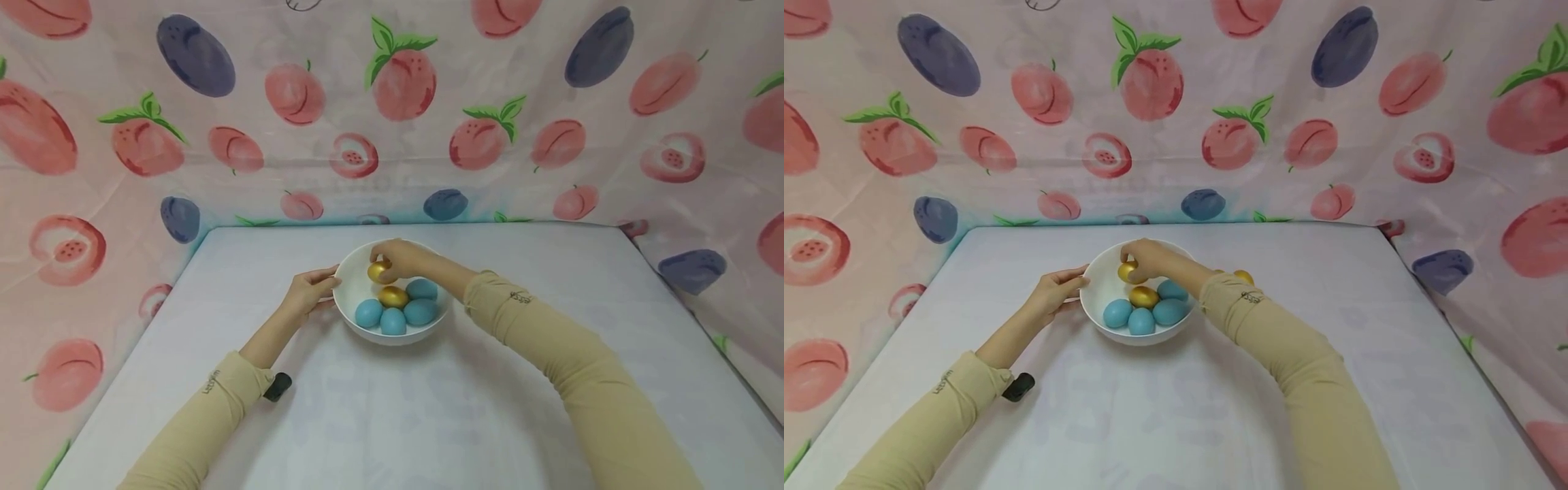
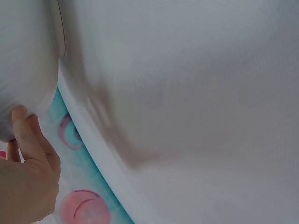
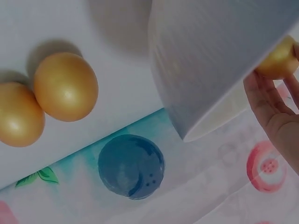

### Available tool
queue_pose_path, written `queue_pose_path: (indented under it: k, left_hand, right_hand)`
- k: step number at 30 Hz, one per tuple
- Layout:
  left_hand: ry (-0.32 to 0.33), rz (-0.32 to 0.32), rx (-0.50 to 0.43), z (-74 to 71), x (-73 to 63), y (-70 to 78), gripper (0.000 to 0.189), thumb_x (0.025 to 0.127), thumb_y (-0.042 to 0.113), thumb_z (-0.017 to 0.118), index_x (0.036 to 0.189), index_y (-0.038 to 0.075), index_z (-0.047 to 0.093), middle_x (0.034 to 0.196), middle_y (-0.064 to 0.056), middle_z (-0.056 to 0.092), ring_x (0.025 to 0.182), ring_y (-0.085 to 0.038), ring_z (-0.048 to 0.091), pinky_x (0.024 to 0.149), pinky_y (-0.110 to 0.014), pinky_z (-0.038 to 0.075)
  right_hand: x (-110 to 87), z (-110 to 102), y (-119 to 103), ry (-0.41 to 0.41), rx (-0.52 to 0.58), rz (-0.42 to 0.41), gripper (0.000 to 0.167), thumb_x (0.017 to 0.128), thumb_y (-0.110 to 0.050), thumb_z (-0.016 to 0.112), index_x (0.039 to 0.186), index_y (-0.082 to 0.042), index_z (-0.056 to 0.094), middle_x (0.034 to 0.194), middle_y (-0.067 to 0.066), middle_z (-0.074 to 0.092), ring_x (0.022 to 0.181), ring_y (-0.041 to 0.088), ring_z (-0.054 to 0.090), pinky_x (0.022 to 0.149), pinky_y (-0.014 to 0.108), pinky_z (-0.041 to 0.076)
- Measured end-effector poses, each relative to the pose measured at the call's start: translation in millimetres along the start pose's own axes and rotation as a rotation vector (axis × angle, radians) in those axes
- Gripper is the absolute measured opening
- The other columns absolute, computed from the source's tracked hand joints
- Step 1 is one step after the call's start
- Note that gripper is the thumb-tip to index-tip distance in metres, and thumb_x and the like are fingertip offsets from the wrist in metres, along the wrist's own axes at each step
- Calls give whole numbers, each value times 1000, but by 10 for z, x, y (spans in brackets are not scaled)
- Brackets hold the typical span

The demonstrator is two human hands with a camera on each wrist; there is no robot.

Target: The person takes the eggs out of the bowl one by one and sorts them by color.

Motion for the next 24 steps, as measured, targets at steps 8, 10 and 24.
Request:
queue_pose_path:
  k: [8,10,24]
  left_hand:
    - [-10,4,8,-5,2,-4,47,93,16,59,137,8,49,139,-18,49,77,-2,63,81,-25,59]
    - [-13,3,10,-2,-2,-3,47,93,17,59,137,8,48,140,-18,49,78,-2,63,80,-25,59]
    - [-16,-5,18,4,-13,2,47,93,17,58,138,9,47,141,-16,48,77,-2,63,75,-20,59]
  right_hand:
    - [-159,-123,7,66,87,-24,37,88,-19,67,121,-7,59,112,11,61,98,24,53,88,30,53]
    - [-205,-151,12,82,107,-28,36,87,-18,68,120,-7,59,110,11,61,95,23,53,84,28,53]
    - [-497,-168,155,151,207,-20,33,87,-18,66,117,-6,59,111,11,61,99,25,56,88,30,55]
Point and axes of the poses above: each hand's wrist, its own x-axis towards the middle knuckle, its own z-axis out of the palm, y = z × x, the point moved 9 cm from there along x, towards the middle knuckle
